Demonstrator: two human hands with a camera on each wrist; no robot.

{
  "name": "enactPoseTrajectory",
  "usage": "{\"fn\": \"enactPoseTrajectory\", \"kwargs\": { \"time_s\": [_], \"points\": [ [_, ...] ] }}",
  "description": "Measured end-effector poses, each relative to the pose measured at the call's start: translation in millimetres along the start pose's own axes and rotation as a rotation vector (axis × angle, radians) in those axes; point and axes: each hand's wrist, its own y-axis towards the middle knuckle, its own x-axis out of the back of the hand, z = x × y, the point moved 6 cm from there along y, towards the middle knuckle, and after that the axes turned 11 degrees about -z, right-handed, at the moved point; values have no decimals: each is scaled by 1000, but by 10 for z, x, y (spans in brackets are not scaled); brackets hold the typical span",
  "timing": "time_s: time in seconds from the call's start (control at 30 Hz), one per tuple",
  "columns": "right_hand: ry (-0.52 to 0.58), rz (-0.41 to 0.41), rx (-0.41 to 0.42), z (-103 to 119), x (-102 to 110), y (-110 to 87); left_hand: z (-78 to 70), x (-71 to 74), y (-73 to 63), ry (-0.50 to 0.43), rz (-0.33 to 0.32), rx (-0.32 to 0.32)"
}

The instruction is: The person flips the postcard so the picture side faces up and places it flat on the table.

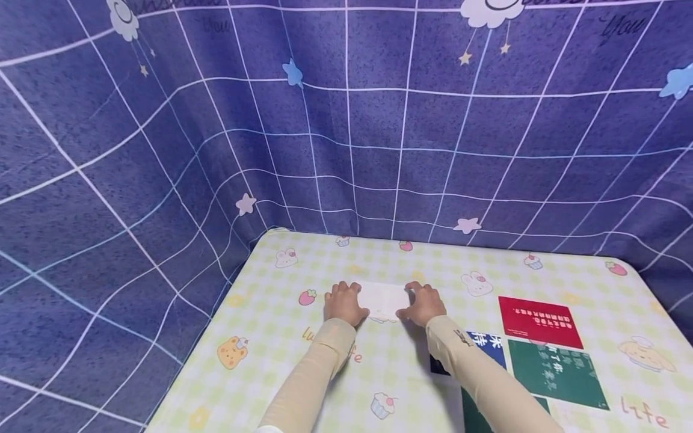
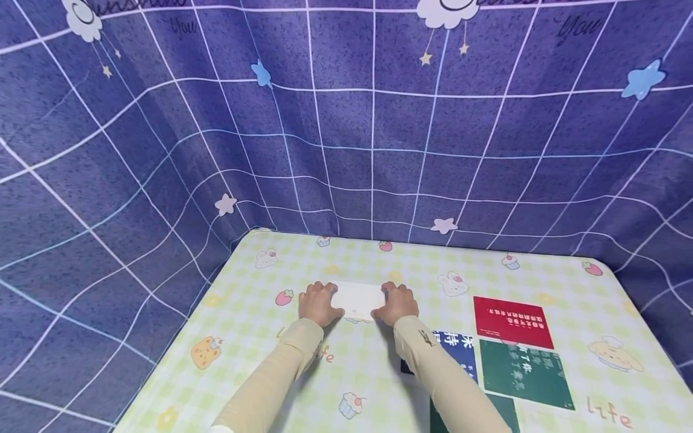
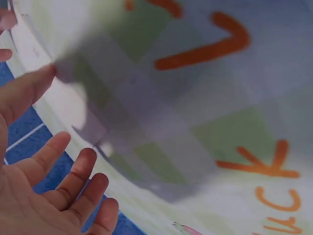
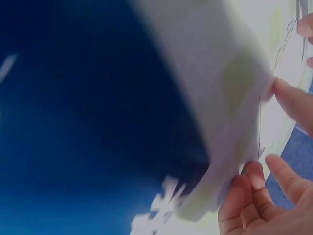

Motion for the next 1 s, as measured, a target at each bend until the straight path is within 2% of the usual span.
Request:
{"fn": "enactPoseTrajectory", "kwargs": {
  "time_s": [0.2,0.3,0.43,0.53,0.8,1.0],
  "points": [
    [38,-4,28,-70,51,41,-8,15,79,3,28,-24],
    [31,-3,36,-76,35,55,-7,13,103,22,78,-34],
    [-18,42,46,-63,-2,41,-12,-4,112,59,154,-50],
    [-48,58,44,-71,-14,23,-19,-23,116,84,184,-70],
    [-70,50,56,-83,-2,19,-49,-22,109,102,224,-88],
    [-69,59,36,-87,17,15,-63,-4,110,86,205,-98]
  ]
}}
